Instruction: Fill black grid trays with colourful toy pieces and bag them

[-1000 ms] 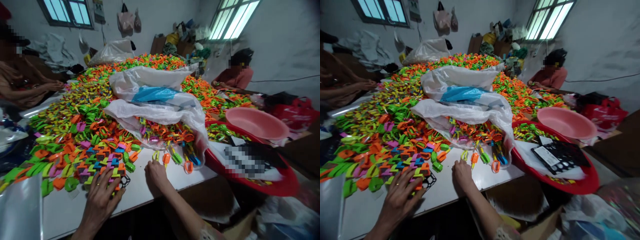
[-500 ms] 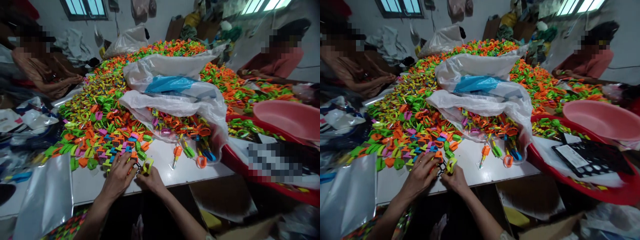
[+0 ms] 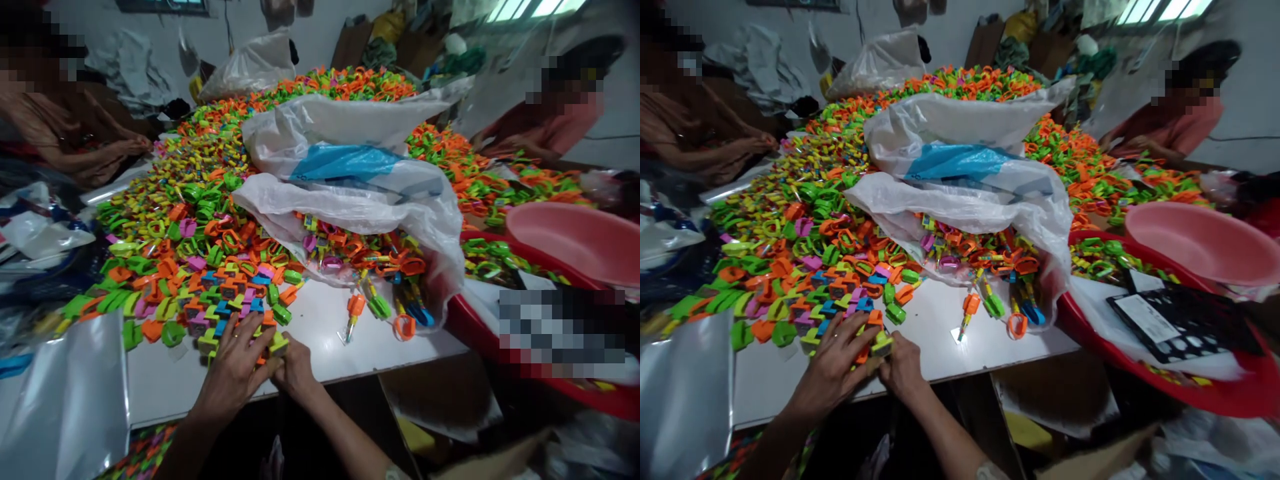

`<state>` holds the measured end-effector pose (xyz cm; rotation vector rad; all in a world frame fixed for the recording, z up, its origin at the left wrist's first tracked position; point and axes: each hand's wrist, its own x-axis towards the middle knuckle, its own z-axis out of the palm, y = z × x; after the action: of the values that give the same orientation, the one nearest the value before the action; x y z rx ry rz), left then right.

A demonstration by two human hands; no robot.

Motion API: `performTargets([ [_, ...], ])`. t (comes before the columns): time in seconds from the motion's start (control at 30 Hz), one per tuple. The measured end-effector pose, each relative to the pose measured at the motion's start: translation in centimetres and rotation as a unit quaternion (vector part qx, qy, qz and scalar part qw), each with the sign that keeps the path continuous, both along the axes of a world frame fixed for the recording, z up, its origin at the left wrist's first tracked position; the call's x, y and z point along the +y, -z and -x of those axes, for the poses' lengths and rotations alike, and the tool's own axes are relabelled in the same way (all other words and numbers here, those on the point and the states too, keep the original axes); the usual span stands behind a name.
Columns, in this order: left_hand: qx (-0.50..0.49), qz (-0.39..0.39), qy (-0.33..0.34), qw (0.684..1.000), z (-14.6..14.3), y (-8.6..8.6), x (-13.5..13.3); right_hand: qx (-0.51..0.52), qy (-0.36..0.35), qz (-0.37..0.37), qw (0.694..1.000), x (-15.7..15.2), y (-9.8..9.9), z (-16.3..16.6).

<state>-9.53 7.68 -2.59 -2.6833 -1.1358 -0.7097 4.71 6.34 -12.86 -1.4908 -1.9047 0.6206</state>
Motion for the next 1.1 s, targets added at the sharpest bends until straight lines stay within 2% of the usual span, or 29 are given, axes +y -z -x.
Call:
performTargets([
  [0.27, 0.031, -0.032, -0.009, 0.999, 1.1, 0.8, 1.2, -0.099, -0.008, 0.014, 0.995, 0.9, 0.1, 2.5],
  [0.4, 0.027, -0.062, 0.024, 0.997, 1.3, 1.5, 0.9, -0.106, -0.030, 0.008, 0.994, -0.1, -1.1, 0.9],
  [0.53, 0.040, -0.066, 0.033, 0.996, 1.2, 1.8, 0.5, -0.098, -0.098, -0.007, 0.990, -0.6, -2.4, -0.7],
  [0.63, 0.034, -0.060, 0.032, 0.997, 1.1, 1.8, 0.5, -0.130, -0.100, -0.009, 0.986, -0.3, -1.7, -0.2],
  [0.73, 0.054, -0.068, 0.034, 0.996, 1.2, 1.8, 0.7, -0.123, -0.046, 0.012, 0.991, 0.1, 0.1, 1.3],
  [0.87, 0.083, -0.127, 0.085, 0.985, 1.4, 1.3, 1.4, -0.111, -0.011, 0.030, 0.993, 0.4, 1.2, 2.9],
  [1.0, 0.079, -0.165, 0.114, 0.976, 1.2, 0.3, 1.3, -0.099, -0.009, 0.012, 0.995, 0.0, 0.2, 2.5],
  [1.1, 0.078, -0.163, 0.108, 0.978, 0.7, 0.0, 0.4, -0.081, -0.063, 0.008, 0.995, -0.6, -1.8, -0.8],
])
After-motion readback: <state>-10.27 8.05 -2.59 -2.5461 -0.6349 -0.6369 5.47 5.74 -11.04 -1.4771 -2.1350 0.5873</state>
